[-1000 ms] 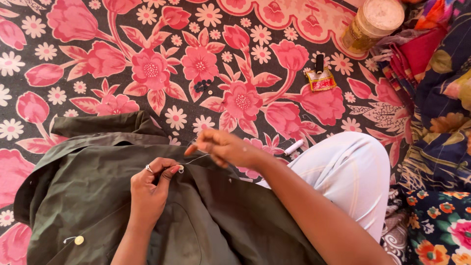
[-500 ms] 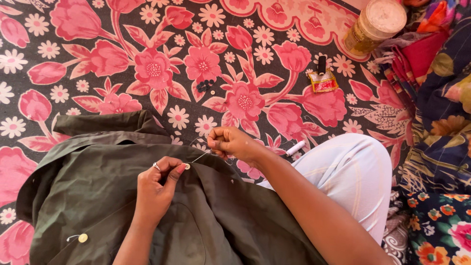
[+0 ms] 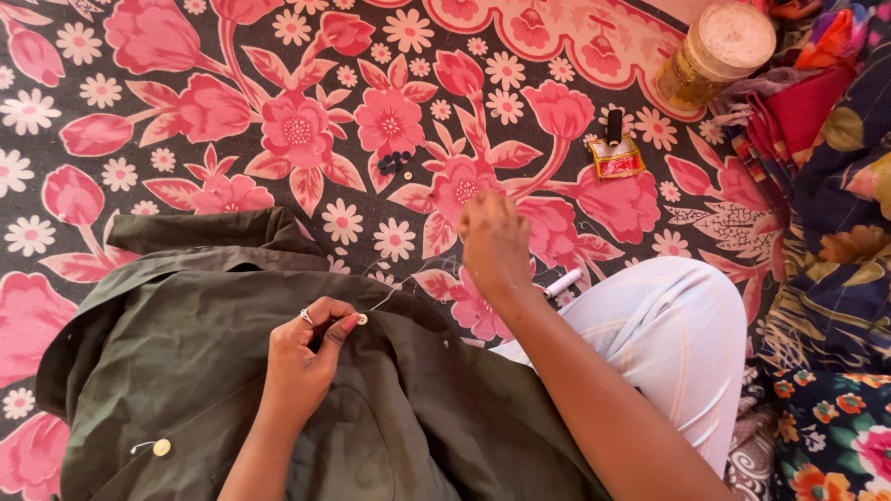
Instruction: The person sits on a patterned floor mat with a green button-up shirt across their lap. They thread a needle, then repeatedly stitch through the fabric to attach a button to the shirt placket, pulling the thread taut between passes.
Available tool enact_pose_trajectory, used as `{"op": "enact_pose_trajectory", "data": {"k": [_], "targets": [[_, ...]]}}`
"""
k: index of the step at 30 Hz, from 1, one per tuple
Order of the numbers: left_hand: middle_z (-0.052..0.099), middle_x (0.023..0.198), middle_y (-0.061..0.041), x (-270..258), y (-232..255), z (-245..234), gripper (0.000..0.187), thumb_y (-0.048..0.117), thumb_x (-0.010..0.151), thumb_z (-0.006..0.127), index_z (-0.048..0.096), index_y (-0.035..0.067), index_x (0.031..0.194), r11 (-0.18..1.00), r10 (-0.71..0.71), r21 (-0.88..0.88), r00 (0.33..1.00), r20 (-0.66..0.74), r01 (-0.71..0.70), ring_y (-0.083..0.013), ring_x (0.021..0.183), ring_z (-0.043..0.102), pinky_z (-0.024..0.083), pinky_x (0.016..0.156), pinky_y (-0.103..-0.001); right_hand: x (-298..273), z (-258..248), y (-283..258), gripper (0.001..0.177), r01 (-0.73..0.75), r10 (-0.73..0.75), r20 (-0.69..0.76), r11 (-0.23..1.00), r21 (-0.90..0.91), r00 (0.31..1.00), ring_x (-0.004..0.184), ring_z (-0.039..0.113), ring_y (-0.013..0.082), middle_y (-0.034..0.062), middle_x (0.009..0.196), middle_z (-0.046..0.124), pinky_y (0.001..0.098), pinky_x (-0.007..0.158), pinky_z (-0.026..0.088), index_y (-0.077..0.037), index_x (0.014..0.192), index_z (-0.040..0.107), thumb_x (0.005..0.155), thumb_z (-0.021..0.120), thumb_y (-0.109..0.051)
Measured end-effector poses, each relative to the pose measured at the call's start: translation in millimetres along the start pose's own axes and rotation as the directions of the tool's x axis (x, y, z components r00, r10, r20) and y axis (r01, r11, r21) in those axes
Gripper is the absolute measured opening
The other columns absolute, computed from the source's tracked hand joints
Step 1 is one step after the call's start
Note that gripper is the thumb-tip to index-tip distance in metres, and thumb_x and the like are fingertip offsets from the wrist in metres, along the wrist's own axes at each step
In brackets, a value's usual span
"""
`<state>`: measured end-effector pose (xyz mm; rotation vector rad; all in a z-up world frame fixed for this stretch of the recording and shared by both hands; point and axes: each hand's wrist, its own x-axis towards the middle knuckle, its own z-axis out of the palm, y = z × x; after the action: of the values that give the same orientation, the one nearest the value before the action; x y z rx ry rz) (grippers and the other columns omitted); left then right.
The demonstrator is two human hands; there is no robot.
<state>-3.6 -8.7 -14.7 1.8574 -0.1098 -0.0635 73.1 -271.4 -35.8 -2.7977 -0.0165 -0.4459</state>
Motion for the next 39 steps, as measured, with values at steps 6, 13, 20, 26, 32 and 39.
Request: {"op": "enact_pose_trajectory", "data": {"k": [6, 13, 20, 26, 32, 39], "targets": [[0.071, 0.076, -0.003, -1.2, 4.2, -0.6, 0.005, -0.004, 0.09, 0.067, 0.065, -0.001, 0.093, 0.993, 0.118, 0.022, 0.993, -0.025, -0.117, -0.006, 0.07, 0.061, 0.05, 0.069, -0.021, 7.4, -36.0, -13.7, 0.007, 0.048, -0.061, 0.015, 0.892, 0.449, 0.998, 0.089, 0.067, 0.0237, 0.0076, 0.096, 0.069, 0.0373, 0.077, 0.051, -0.003, 0.097, 0.064, 0.093, 0.068, 0.0], [0.067, 0.072, -0.002, 1.4, 8.6, -2.1, 0.006, 0.0, 0.092, 0.069, 0.064, 0.0, 0.09, 0.996, 0.092, 0.011, 0.996, -0.007, -0.092, -0.007, 0.065, 0.055, 0.047, 0.063, -0.022, -8.6, -18.0, -33.6, 0.025, -0.472, -0.199, 0.655, 0.548, 0.691, 0.729, 0.079, 0.066, 0.0122, 0.0089, 0.09, 0.072, 0.0283, 0.072, 0.053, -0.002, 0.103, 0.066, 0.091, 0.049, 0.013], [0.049, 0.063, 0.001, 3.1, 8.3, -3.8, 0.011, 0.007, 0.095, 0.07, 0.064, 0.002, 0.087, 1.0, 0.003, -0.006, 1.0, 0.017, -0.003, -0.0064, 0.059, 0.039, 0.035, 0.053, -0.024, -15.2, -5.3, -41.9, 0.04, -0.484, -0.33, 0.635, 0.436, 0.759, 0.698, 0.095, 0.075, 0.0146, 0.0055, 0.099, 0.069, 0.0281, 0.088, 0.06, 0.001, 0.104, 0.066, 0.081, 0.042, 0.024], [0.049, 0.064, 0.003, 4.3, 7.0, -5.8, 0.012, 0.007, 0.096, 0.069, 0.063, 0.002, 0.087, 0.998, 0.003, -0.06, 1.0, 0.031, -0.001, -0.0052, 0.06, 0.039, 0.035, 0.054, -0.024, -14.0, -12.4, -45.9, 0.034, -0.392, -0.407, 0.598, 0.483, 0.783, 0.691, 0.095, 0.071, 0.0153, 0.0063, 0.1, 0.066, 0.0289, 0.088, 0.057, 0.002, 0.098, 0.07, 0.082, 0.048, 0.022], [0.047, 0.065, 0.003, 4.7, 7.2, -6.7, 0.013, 0.009, 0.095, 0.069, 0.062, 0.002, 0.087, 0.998, 0.006, -0.069, 0.998, 0.056, -0.002, -0.0045, 0.061, 0.038, 0.034, 0.054, -0.023, -18.1, -10.2, -49.9, 0.035, -0.403, -0.447, 0.567, 0.412, 0.817, 0.691, 0.098, 0.068, 0.0139, 0.006, 0.102, 0.066, 0.0283, 0.091, 0.055, 0.001, 0.098, 0.069, 0.081, 0.046, 0.021], [0.05, 0.065, 0.006, 4.5, 8.5, -8.9, 0.012, 0.008, 0.095, 0.07, 0.064, 0.001, 0.087, 0.99, -0.052, -0.124, 0.997, 0.061, 0.059, -0.0026, 0.062, 0.039, 0.034, 0.054, -0.022, -31.6, 3.7, -55.8, 0.035, -0.45, -0.435, 0.533, 0.285, 0.846, 0.726, 0.105, 0.061, 0.0123, 0.0046, 0.105, 0.062, 0.0278, 0.095, 0.052, 0.001, 0.098, 0.065, 0.08, 0.044, 0.022]]}}
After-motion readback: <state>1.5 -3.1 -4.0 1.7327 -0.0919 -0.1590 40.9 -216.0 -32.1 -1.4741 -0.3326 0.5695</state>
